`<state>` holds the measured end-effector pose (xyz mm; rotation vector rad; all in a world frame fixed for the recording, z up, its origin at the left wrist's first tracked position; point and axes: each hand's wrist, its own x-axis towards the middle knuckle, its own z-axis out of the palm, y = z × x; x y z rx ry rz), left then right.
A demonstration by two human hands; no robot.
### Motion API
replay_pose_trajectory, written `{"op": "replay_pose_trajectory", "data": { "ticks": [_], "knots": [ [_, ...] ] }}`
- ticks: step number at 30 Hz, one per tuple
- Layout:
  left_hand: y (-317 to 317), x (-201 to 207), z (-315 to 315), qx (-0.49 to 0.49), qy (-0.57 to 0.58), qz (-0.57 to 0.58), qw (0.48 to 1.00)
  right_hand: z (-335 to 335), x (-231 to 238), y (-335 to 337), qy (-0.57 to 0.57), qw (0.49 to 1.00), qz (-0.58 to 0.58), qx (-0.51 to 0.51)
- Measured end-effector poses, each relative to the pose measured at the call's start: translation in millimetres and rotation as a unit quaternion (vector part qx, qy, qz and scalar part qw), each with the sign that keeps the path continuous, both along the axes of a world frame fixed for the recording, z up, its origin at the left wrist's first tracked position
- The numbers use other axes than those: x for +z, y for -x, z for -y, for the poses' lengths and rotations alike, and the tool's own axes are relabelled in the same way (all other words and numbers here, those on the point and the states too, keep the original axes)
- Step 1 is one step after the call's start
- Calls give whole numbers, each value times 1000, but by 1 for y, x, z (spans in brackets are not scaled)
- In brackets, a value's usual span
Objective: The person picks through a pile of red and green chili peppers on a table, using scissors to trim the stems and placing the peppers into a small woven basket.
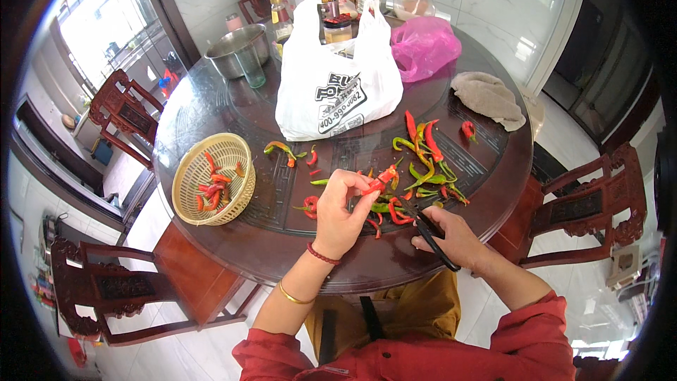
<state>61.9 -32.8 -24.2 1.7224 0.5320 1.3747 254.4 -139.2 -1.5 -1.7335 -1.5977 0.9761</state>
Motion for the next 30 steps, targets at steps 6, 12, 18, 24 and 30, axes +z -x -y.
{"op": "replay_pose_trajectory", "data": {
  "ticks": [6, 12, 18, 24, 30],
  "knots": [
    [0, 2, 1, 64, -68, -58, 994, 2, 7, 6, -32, 999, 29, 3],
    [-4, 8, 2, 100, -140, -92, 981, 5, 0, 3, -10, 999, 49, 3],
    [1, 6, -5, -103, 90, 82, 987, 2, -3, -7, 71, 989, -110, -75],
    [11, 2, -16, -239, 155, 180, 942, 8, 2, -23, -42, 996, 44, -62],
    [28, 15, -18, -113, 131, 88, 981, -3, -7, -66, -196, 942, 261, -84]
  ]
}}
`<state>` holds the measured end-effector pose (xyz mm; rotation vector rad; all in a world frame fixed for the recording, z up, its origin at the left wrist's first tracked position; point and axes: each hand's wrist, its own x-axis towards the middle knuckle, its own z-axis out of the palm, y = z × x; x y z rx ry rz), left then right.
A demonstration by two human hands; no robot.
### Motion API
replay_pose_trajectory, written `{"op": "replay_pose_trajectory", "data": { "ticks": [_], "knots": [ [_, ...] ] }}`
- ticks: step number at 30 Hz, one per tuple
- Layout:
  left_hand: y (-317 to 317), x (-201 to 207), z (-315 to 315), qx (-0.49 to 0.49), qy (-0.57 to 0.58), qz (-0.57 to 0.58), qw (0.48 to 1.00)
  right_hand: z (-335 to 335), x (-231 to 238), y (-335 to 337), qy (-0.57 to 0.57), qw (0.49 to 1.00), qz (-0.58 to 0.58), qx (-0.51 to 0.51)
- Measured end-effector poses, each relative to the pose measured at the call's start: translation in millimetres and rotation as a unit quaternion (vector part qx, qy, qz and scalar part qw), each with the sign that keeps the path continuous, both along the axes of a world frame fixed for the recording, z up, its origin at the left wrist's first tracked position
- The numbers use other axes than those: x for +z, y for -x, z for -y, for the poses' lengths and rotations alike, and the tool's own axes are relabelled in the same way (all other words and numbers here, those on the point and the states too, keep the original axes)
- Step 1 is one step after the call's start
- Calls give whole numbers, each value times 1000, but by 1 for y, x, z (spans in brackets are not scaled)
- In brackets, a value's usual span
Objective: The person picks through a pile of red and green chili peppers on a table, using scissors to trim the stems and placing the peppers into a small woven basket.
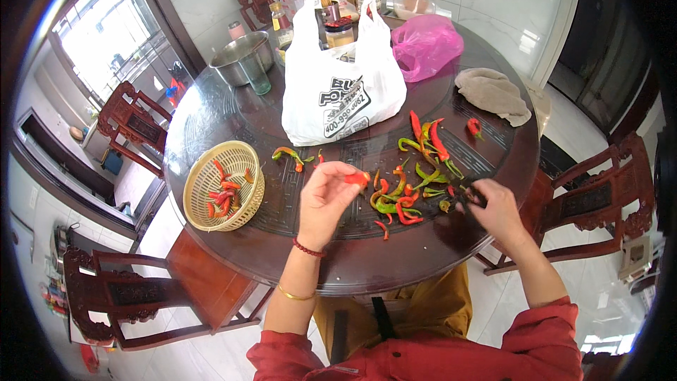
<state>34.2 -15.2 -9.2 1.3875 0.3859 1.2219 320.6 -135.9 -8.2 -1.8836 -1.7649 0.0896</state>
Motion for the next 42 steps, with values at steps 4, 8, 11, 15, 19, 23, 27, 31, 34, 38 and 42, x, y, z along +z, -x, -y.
{"op": "replay_pose_trajectory", "data": {
  "ticks": [4, 8, 11, 15, 19, 23, 27, 31, 34, 38, 42],
  "knots": [
    [28, 28, -12, 277, -146, -218, 924, -10, -10, -65, -4, 989, 96, -115],
    [99, 62, -31, 448, -262, -427, 740, -22, -9, -97, 102, 976, 82, -176],
    [150, 50, -53, 466, -230, -485, 703, -38, -21, -100, 109, 976, 93, -161],
    [151, 48, -33, 261, 1, -241, 935, -49, -35, -103, 86, 979, 106, -153],
    [91, 43, 5, 104, -7, -55, 993, -43, -41, -104, 40, 984, 87, -150],
    [62, 24, 18, 5, 3, 48, 999, -27, -28, -85, -34, 990, 38, -129],
    [47, 17, 22, -37, 39, 54, 997, -3, -2, -56, -106, 993, 32, -39],
    [36, 10, 24, -58, 30, 54, 996, 15, 20, -27, -147, 985, 70, 57],
    [30, 9, 27, -76, 27, 58, 995, 21, 30, -12, -163, 976, 95, 112],
    [29, 13, 33, -65, 20, 36, 997, 25, 30, -7, -150, 977, 76, 128],
    [46, 34, 29, 117, -30, -146, 982, 14, 16, -30, -116, 989, 78, 48]
  ]
}}
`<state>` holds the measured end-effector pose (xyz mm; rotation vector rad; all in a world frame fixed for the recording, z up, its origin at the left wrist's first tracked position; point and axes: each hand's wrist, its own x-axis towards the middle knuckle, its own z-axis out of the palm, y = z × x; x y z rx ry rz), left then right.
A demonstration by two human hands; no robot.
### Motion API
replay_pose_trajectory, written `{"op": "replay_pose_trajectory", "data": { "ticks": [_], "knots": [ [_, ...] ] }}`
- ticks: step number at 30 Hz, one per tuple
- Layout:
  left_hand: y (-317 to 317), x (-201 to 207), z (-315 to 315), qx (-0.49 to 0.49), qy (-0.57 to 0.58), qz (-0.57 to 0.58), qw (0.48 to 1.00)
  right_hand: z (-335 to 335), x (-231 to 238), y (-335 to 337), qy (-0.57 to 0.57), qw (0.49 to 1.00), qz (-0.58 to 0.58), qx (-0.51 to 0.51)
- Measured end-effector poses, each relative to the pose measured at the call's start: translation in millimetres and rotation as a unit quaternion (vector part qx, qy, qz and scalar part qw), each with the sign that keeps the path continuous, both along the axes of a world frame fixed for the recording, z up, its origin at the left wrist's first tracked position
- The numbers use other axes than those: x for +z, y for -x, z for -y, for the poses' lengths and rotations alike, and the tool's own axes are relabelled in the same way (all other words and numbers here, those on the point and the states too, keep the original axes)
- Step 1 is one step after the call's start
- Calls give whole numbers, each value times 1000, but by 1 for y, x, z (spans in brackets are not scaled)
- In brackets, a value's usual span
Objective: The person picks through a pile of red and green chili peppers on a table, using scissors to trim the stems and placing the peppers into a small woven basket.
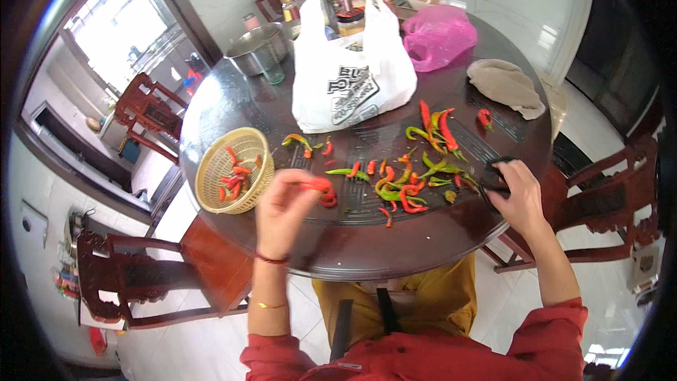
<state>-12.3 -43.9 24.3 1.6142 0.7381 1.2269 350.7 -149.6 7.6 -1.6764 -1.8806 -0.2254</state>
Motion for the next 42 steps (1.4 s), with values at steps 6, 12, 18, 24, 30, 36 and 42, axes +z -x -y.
{"op": "replay_pose_trajectory", "data": {
  "ticks": [6, 12, 18, 24, 30, 36, 42],
  "knots": [
    [54, 11, -4, 58, -93, 46, 993, 3, -4, -5, 18, 998, -26, -58],
    [13, -6, 9, -91, -50, 142, 984, 10, 0, 23, -12, 1000, -9, 25],
    [9, -14, 14, -130, -31, 184, 974, 11, 7, 30, -20, 998, 26, 45],
    [8, -10, 18, -156, -34, 197, 967, 12, -8, 22, -26, 1000, 7, 9],
    [8, -13, 21, -155, -8, 184, 971, 13, -7, 28, -8, 999, -9, 33],
    [1, -17, 21, -170, 29, 168, 971, 16, -3, 31, 6, 998, -38, 45],
    [43, -9, -18, 255, -223, -238, 910, 4, -9, 0, 23, 998, -18, -55]
  ]
}}
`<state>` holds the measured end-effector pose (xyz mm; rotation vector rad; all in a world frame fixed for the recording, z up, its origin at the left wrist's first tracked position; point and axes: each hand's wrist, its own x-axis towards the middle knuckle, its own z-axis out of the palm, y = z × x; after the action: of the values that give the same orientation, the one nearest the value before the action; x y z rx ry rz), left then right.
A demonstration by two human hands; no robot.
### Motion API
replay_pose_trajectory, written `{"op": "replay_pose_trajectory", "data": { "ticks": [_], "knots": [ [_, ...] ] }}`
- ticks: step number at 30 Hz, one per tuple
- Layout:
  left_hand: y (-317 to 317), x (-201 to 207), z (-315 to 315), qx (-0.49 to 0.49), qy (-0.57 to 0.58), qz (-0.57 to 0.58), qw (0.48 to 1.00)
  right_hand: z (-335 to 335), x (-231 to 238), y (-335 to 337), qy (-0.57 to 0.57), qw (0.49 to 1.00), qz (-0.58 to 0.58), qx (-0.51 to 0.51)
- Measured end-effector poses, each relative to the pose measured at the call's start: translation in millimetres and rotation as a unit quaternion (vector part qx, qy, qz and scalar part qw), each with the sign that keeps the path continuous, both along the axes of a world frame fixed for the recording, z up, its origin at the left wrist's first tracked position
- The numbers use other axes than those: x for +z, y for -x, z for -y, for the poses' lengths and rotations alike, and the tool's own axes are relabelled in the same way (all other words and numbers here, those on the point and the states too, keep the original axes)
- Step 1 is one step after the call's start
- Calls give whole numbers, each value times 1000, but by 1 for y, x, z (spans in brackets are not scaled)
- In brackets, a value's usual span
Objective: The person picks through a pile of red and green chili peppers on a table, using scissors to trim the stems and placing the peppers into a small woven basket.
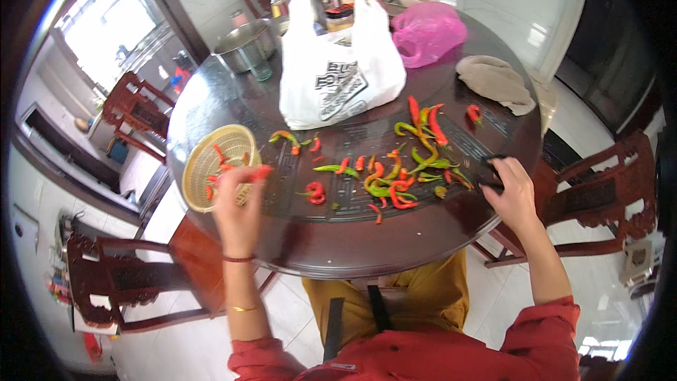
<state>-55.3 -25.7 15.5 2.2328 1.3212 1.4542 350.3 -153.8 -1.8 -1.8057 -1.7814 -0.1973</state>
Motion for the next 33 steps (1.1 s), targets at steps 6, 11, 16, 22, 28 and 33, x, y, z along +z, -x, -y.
{"op": "replay_pose_trajectory", "data": {
  "ticks": [6, 11, 16, 22, 28, 33],
  "knots": [
    [81, -9, -59, 232, -53, -295, 925, -34, -23, -57, 79, 985, 38, -147],
    [3, -2, -40, 44, 29, -95, 994, -50, -38, -72, 162, 975, 40, -144],
    [-99, -25, -10, -181, -21, -119, 976, -68, -33, -58, 188, 972, 62, -125],
    [-203, -38, -3, -124, -88, -321, 935, -52, -24, -53, 137, 982, -16, -127],
    [-219, -57, -18, -111, -124, -360, 918, -29, -6, -44, 120, 983, -125, -65],
    [-170, -33, -16, -88, -235, -216, 944, -6, 24, -9, 196, 963, -182, -36]
  ]
}}
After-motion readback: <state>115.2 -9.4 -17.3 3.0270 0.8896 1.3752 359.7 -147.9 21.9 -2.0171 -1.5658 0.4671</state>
